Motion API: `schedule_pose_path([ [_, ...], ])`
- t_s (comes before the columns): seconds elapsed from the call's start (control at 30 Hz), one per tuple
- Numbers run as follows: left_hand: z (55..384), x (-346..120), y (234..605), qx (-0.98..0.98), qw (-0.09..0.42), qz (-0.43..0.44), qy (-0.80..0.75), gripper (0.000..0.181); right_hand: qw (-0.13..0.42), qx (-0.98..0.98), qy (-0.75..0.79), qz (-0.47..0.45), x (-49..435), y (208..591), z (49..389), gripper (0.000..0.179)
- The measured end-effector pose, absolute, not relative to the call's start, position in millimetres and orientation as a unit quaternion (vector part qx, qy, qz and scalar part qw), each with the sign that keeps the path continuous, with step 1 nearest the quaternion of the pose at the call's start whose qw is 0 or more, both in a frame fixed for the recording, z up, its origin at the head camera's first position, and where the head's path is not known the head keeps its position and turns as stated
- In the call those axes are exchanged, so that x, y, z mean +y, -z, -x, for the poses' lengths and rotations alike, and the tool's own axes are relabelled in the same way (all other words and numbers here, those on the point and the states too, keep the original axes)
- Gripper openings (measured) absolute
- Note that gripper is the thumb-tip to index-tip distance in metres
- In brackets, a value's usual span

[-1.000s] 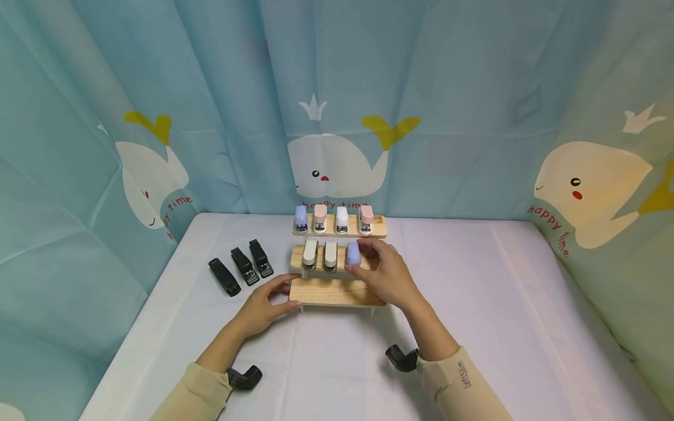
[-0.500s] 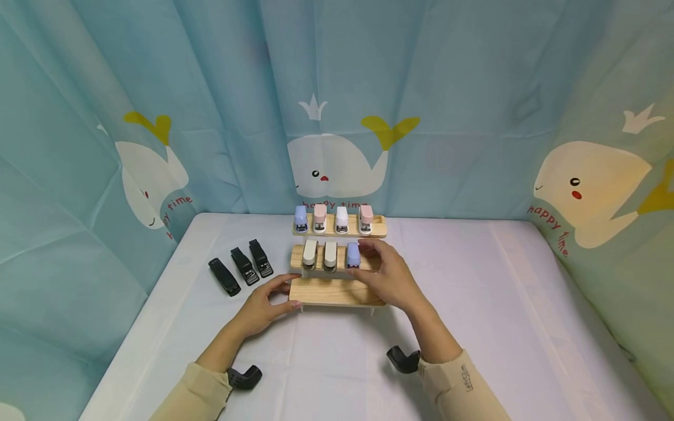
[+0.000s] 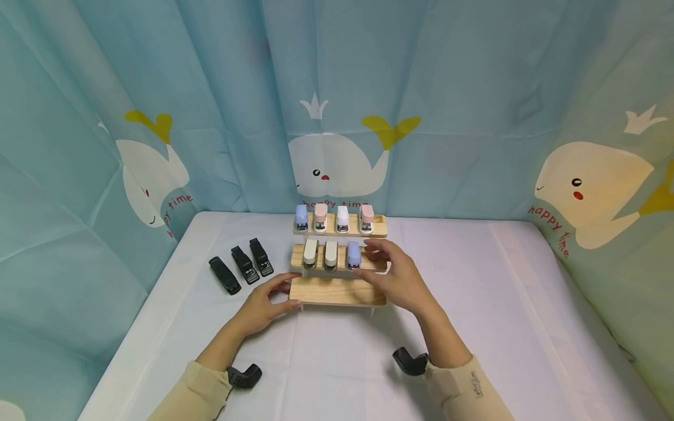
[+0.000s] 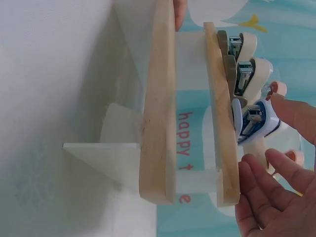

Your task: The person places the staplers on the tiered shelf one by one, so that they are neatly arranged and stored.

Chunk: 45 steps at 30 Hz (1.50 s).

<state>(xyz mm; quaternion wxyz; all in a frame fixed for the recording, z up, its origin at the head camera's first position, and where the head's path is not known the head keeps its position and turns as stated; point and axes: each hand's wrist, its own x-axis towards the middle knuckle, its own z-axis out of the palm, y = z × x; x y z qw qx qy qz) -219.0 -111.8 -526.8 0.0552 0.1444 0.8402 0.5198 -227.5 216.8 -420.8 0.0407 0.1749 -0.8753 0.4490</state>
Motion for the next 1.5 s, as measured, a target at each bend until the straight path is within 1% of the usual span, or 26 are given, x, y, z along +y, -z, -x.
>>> schedule_pose_path([
  [0.1,220,-112,526,0.841,0.056,-0.144,-0.519,0.061,0.051,-0.875,-0.45,-0.172,220,421,227,0.06],
  [0.43,221,-112,528,0.842,0.055,-0.141,-0.517,0.06,0.082,-0.865,-0.465,-0.166,230,426,226,0.048],
  [0.83,220,-113,530,0.844,0.056,-0.135,-0.516,0.061,0.081,-0.864,-0.482,-0.125,246,441,220,0.043],
  [1.0,219,-113,528,0.844,0.056,-0.138,-0.516,0.062,0.06,-0.857,-0.5,-0.109,251,447,215,0.045],
  [1.2,219,-112,527,0.844,0.058,-0.14,-0.514,0.061,0.016,-0.854,-0.512,-0.096,256,456,213,0.048],
  [1.3,219,-111,527,0.843,0.057,-0.139,-0.516,0.061,-0.008,-0.848,-0.521,-0.098,259,462,214,0.047],
  [1.5,221,-113,528,0.843,0.061,-0.131,-0.518,0.06,-0.033,-0.837,-0.533,-0.117,260,473,218,0.044],
])
